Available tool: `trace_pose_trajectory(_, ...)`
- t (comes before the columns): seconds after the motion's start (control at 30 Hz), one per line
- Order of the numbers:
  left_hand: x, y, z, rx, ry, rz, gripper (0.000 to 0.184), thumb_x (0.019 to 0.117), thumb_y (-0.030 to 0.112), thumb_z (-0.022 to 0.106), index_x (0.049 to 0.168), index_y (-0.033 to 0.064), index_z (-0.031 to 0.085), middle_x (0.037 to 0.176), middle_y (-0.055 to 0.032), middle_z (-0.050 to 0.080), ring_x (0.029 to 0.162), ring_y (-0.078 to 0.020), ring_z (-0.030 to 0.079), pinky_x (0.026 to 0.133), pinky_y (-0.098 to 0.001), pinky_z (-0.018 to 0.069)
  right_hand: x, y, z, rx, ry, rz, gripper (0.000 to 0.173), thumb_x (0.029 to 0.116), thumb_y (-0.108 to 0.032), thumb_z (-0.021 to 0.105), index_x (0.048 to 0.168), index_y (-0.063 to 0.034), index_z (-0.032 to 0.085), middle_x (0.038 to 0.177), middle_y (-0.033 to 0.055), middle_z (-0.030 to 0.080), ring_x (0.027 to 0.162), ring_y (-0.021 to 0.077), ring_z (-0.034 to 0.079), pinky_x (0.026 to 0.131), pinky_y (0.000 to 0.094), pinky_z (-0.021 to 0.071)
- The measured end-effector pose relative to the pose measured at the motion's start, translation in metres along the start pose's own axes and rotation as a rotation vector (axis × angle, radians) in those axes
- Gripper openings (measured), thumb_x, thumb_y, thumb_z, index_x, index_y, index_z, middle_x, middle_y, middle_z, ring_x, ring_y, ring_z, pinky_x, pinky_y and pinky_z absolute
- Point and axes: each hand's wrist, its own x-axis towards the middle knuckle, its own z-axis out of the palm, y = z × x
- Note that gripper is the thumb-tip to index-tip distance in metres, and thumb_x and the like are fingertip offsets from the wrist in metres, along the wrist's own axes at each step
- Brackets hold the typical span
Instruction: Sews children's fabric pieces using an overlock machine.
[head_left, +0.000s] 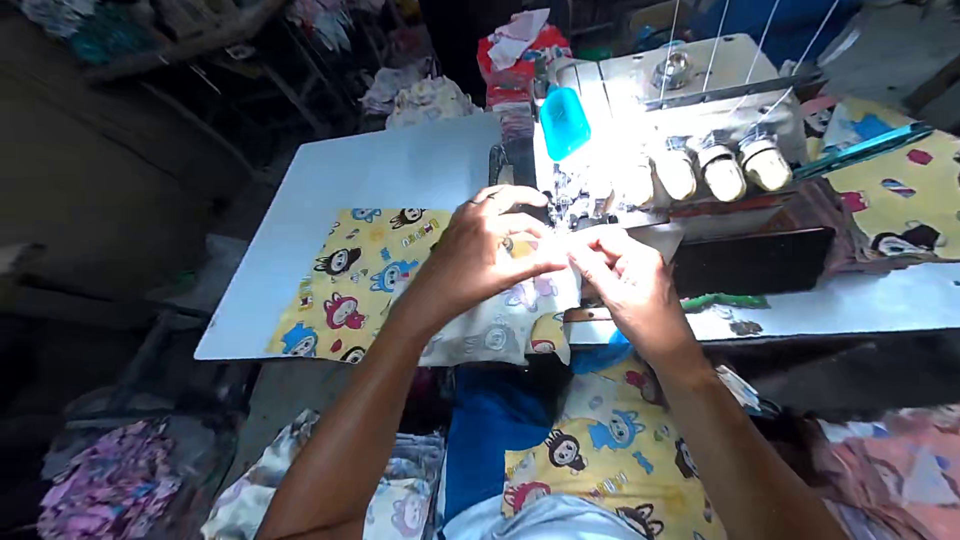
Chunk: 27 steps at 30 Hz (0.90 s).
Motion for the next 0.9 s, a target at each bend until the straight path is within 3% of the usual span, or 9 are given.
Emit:
trace_pose_trajectory(0.07, -0.002, 0.006, 0.007, -0.043, 0.035, 0.019, 0.027, 0.0966, 0.035, 0.067, 0.09, 0.0106, 0.075, 0.113, -0.0029, 0.07, 0.113, -0.0136, 0.062, 0.097, -0.0337, 0.0475, -0.009, 0.003, -0.001, 0.064, -0.025, 0.06, 0.014, 0.1031, -0.02, 0.061, 0.113, -0.0124, 0.067, 0.084, -0.0042, 0.069, 0.068, 0.0013, 0.065, 0.06, 0.0182, 0.055)
trace_pose_trajectory(0.13, -0.01, 0.021, 0.009, -0.056, 0.09, -0.048, 0.017, 0.0989, 0.022, 0.065, 0.091, 0.0077, 0.069, 0.091, -0.0015, 0.067, 0.087, -0.0067, 0.063, 0.079, -0.0243, 0.0486, -0.026, 0.009, 0.001, 0.219, -0.05, 0.097, 0.024, 0.0961, -0.011, 0.069, 0.119, -0.0071, 0.066, 0.093, 0.0001, 0.074, 0.078, 0.008, 0.073, 0.072, 0.0241, 0.0636)
trace_pose_trajectory(0.17, -0.015, 0.028, 0.01, -0.041, 0.12, -0.081, 0.014, 0.099, 0.019, 0.065, 0.093, 0.0071, 0.069, 0.086, -0.0009, 0.066, 0.08, -0.0045, 0.062, 0.074, -0.0205, 0.0499, -0.035, 0.013, 0.005, 0.276, -0.033, 0.1, 0.02, 0.0946, -0.008, 0.07, 0.114, -0.0046, 0.066, 0.092, 0.002, 0.075, 0.078, 0.0106, 0.075, 0.073, 0.0257, 0.0649)
trace_pose_trajectory(0.23, -0.021, 0.036, 0.015, 0.014, 0.192, -0.102, 0.013, 0.0985, 0.017, 0.067, 0.098, 0.0055, 0.072, 0.085, -0.0014, 0.068, 0.074, -0.0016, 0.061, 0.069, -0.0156, 0.0487, -0.049, 0.018, 0.011, 0.263, 0.065, 0.069, 0.01, 0.0946, -0.009, 0.07, 0.103, -0.0036, 0.07, 0.086, 0.0002, 0.073, 0.074, 0.0059, 0.072, 0.069, 0.0203, 0.0622)
trace_pose_trajectory(0.3, -0.018, 0.034, 0.018, 0.093, 0.247, -0.074, 0.014, 0.0987, 0.017, 0.066, 0.099, 0.0044, 0.072, 0.085, -0.0028, 0.067, 0.071, -0.0025, 0.056, 0.065, -0.0163, 0.0431, -0.05, 0.025, 0.013, 0.147, 0.179, 0.007, 0.009, 0.094, -0.015, 0.071, 0.097, -0.0062, 0.072, 0.088, -0.0023, 0.068, 0.075, 0.0009, 0.065, 0.069, 0.0155, 0.0573)
trace_pose_trajectory(0.43, 0.003, 0.0, 0.035, 0.081, 0.318, -0.018, 0.013, 0.096, 0.014, 0.067, 0.096, 0.0025, 0.075, 0.087, -0.0082, 0.071, 0.08, -0.0103, 0.064, 0.075, -0.0231, 0.0482, -0.033, 0.038, 0.012, 0.022, 0.253, -0.009, 0.012, 0.0917, -0.022, 0.075, 0.097, -0.0111, 0.073, 0.101, -0.0019, 0.064, 0.087, 0.0024, 0.063, 0.076, 0.0187, 0.0555)
trace_pose_trajectory(0.57, -0.004, -0.001, 0.042, 0.04, 0.234, -0.081, 0.004, 0.0922, 0.006, 0.069, 0.093, 0.0024, 0.071, 0.086, -0.0077, 0.064, 0.078, -0.0115, 0.06, 0.074, -0.024, 0.0481, -0.035, 0.047, 0.012, 0.164, 0.207, 0.059, 0.009, 0.0905, -0.015, 0.075, 0.098, -0.0105, 0.072, 0.104, -0.0003, 0.067, 0.087, 0.0065, 0.068, 0.076, 0.0213, 0.0609)
trace_pose_trajectory(0.7, -0.009, 0.005, 0.037, 0.063, 0.181, -0.105, 0.004, 0.0904, 0.009, 0.071, 0.092, 0.0047, 0.072, 0.084, -0.0047, 0.063, 0.077, -0.0084, 0.059, 0.07, -0.0207, 0.0469, -0.042, 0.046, 0.012, 0.369, 0.183, 0.118, 0.013, 0.0899, -0.004, 0.073, 0.103, -0.0028, 0.069, 0.101, 0.0044, 0.072, 0.088, 0.0118, 0.073, 0.081, 0.0256, 0.0636)
trace_pose_trajectory(0.9, -0.008, 0.006, 0.036, 0.033, 0.179, -0.159, 0.006, 0.0936, 0.013, 0.069, 0.092, 0.007, 0.072, 0.081, 0.0005, 0.062, 0.071, -0.0011, 0.055, 0.064, -0.0145, 0.044, -0.039, 0.049, 0.013, 0.442, 0.203, 0.114, 0.018, 0.0899, -0.002, 0.072, 0.107, -0.003, 0.066, 0.099, 0.0054, 0.074, 0.084, 0.0155, 0.074, 0.079, 0.0289, 0.065)
